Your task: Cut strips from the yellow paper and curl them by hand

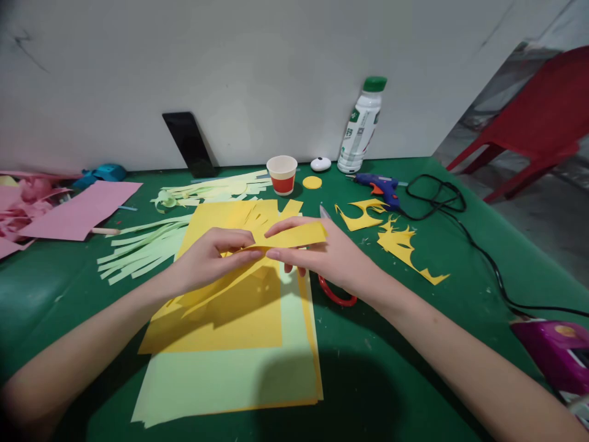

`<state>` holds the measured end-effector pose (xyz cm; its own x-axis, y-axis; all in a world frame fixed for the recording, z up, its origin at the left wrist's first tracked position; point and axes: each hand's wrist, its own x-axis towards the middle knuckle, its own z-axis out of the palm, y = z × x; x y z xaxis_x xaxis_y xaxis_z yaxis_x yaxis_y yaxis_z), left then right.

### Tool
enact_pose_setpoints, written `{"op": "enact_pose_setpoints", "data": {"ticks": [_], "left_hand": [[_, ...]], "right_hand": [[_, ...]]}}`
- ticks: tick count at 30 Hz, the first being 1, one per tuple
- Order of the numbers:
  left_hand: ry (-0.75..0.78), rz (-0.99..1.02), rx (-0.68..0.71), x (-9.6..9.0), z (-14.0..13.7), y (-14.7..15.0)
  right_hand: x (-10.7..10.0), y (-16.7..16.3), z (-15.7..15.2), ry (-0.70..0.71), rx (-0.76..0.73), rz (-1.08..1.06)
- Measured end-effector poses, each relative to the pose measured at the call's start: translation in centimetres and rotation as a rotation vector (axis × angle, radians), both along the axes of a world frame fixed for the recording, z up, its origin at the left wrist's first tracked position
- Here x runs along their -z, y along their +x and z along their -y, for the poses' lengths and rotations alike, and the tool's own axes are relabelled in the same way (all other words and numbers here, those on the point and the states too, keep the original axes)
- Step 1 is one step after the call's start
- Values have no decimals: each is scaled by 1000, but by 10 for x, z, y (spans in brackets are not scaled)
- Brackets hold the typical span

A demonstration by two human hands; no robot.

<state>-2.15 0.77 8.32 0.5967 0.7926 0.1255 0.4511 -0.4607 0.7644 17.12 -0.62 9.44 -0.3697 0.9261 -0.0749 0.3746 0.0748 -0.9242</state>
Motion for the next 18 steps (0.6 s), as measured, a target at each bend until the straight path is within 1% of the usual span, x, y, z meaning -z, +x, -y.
{"op": "enact_pose_setpoints", "data": {"ticks": [3,6,9,13,15,16,18], "left_hand": [[-20,1,51,-2,0,-2],[-6,0,72,-3,0,-3],[14,-6,83,-5,1,-4],[84,-57,87,-8,0,-8],[188,-80,15,-8,-3,-10],[285,-85,-43,-7,-4,-11],[560,-79,-149,-4,-5,-11]], "right_hand": [[-2,3,1,49,-16,53],[-5,2,2,42,-43,48],[-6,0,3,-41,-16,-14],[-1,-1,0,-211,24,-293],[1,-2,-1,-270,56,-343],[3,-3,0,-281,78,-325],[5,-6,1,-266,103,-266]]}}
